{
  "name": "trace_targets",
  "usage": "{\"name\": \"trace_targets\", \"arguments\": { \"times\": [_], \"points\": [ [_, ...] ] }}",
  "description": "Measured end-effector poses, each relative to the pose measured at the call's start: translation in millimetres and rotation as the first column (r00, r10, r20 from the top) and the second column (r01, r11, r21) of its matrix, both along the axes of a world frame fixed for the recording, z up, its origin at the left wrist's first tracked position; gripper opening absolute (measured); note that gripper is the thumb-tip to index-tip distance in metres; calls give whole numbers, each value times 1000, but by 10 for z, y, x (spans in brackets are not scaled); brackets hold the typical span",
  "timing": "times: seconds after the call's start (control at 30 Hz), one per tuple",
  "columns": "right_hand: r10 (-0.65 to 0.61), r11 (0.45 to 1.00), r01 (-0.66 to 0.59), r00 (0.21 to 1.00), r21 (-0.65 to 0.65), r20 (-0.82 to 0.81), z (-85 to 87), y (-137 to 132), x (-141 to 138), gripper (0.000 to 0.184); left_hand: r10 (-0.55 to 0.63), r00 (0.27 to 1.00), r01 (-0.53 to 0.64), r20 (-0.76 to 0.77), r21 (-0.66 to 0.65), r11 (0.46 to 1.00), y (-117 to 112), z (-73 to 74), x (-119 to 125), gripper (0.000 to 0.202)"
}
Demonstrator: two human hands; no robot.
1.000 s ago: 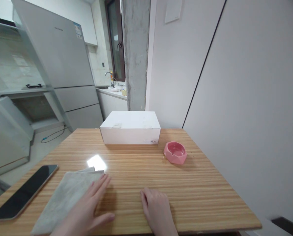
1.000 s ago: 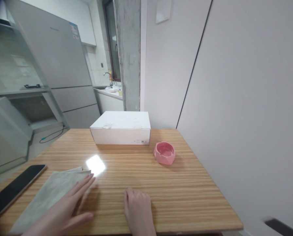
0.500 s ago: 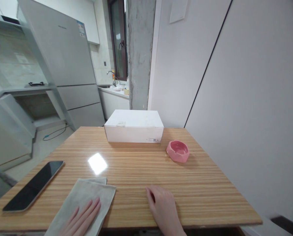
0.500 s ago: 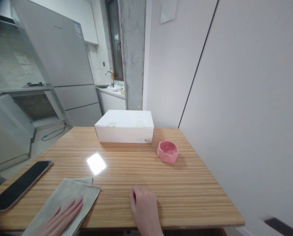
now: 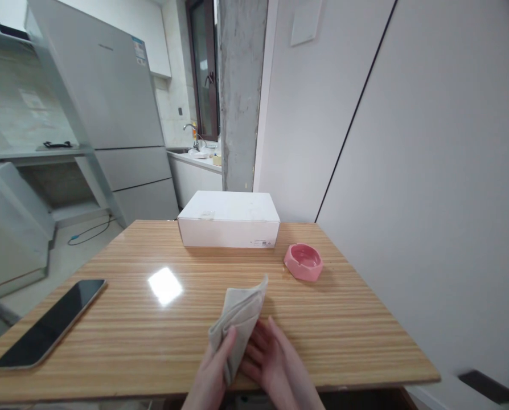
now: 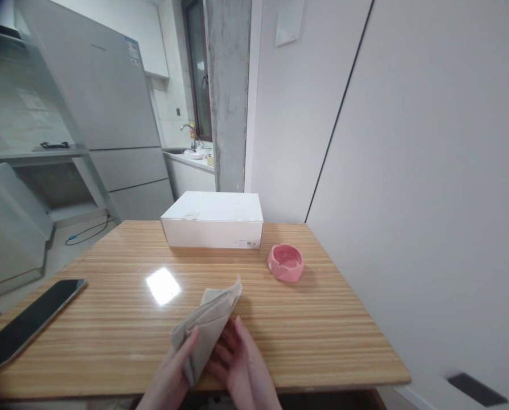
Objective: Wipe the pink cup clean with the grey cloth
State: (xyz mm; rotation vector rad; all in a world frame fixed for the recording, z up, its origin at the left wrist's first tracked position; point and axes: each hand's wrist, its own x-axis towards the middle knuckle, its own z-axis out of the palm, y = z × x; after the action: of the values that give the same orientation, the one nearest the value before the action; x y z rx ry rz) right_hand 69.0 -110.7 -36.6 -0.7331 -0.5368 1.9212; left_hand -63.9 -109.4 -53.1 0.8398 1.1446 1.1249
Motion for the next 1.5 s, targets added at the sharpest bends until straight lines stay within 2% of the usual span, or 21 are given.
{"name": "trace_targets", "arguments": {
  "times": [0.07, 0.2, 0.23, 0.3, 0.37, 0.43, 0.53, 0.6, 0.67, 0.73, 0.83, 0.93, 1.03, 1.1, 1.17, 1.23, 1.33, 1.4, 1.5],
  "points": [
    [-12, 1000, 12, 999, 4, 38, 25, 11, 105, 55, -116, 993, 116, -31, 25, 993, -41, 20, 155, 64],
    [-170, 983, 175, 981, -47, 97, 17, -16, 244, 55, -343, 921, 359, -185, 61, 931, -75, 143, 258, 54],
    [-199, 976, 205, 977, -72, 81, 7, -29, 255, 55, -386, 888, 422, -250, 110, 900, -64, 179, 266, 53],
    [-228, 964, 228, 974, -136, 12, -17, -57, 245, 55, -418, 817, 538, -397, 264, 800, -27, 232, 287, 51],
    [-261, 953, 245, 963, -179, -67, -47, -83, 201, 55, -344, 790, 573, -507, 413, 708, 9, 241, 320, 56],
    [-299, 942, 273, 948, -195, -113, -83, -104, 138, 55, -229, 802, 536, -552, 495, 684, 23, 207, 356, 62],
    [-324, 934, 291, 934, -209, -149, -122, -124, 55, 57, -127, 818, 477, -562, 537, 696, -3, 139, 392, 51],
    [-314, 937, 273, 932, -219, -182, -119, -129, 42, 59, -100, 855, 401, -508, 528, 748, -40, 125, 401, 41],
    [-302, 938, 247, 928, -245, -218, -91, -123, 74, 58, -64, 923, 258, -380, 487, 834, -78, 143, 402, 36],
    [-297, 933, 226, 924, -280, -243, -49, -104, 137, 52, -2, 974, 93, -225, 394, 914, -100, 173, 395, 38],
    [-320, 913, 233, 918, -336, -233, -2, -66, 220, 41, 76, 995, -59, -67, 223, 973, -91, 180, 360, 41],
    [-361, 885, 278, 917, -374, -172, -15, -42, 218, 37, 163, 986, -166, 35, 71, 984, -53, 117, 304, 43],
    [-444, 865, 401, 892, -302, -88, -98, -47, 139, 42, 342, 939, -341, 23, -45, 939, -27, 36, 250, 39],
    [-501, 842, 487, 866, -231, -1, -189, -73, 75, 48, 417, 908, -418, -36, -30, 908, -28, 14, 237, 37],
    [-536, 818, 548, 836, -173, 116, -297, -120, 28, 53, 426, 900, -422, -91, 55, 905, -43, 33, 260, 37],
    [-516, 824, 551, 826, -131, 226, -408, -176, 8, 53, 379, 918, -361, -119, 149, 921, -64, 85, 322, 38],
    [-435, 869, 485, 842, -95, 319, -533, -242, 25, 53, 209, 964, -141, -164, 350, 926, -91, 175, 434, 41],
    [-406, 883, 459, 848, -92, 340, -562, -255, 57, 52, 64, 965, 68, -253, 481, 874, -96, 215, 475, 41],
    [-421, 885, 460, 858, -74, 293, -511, -249, 110, 48, -104, 915, 318, -389, 541, 778, -83, 237, 460, 42]
  ]
}}
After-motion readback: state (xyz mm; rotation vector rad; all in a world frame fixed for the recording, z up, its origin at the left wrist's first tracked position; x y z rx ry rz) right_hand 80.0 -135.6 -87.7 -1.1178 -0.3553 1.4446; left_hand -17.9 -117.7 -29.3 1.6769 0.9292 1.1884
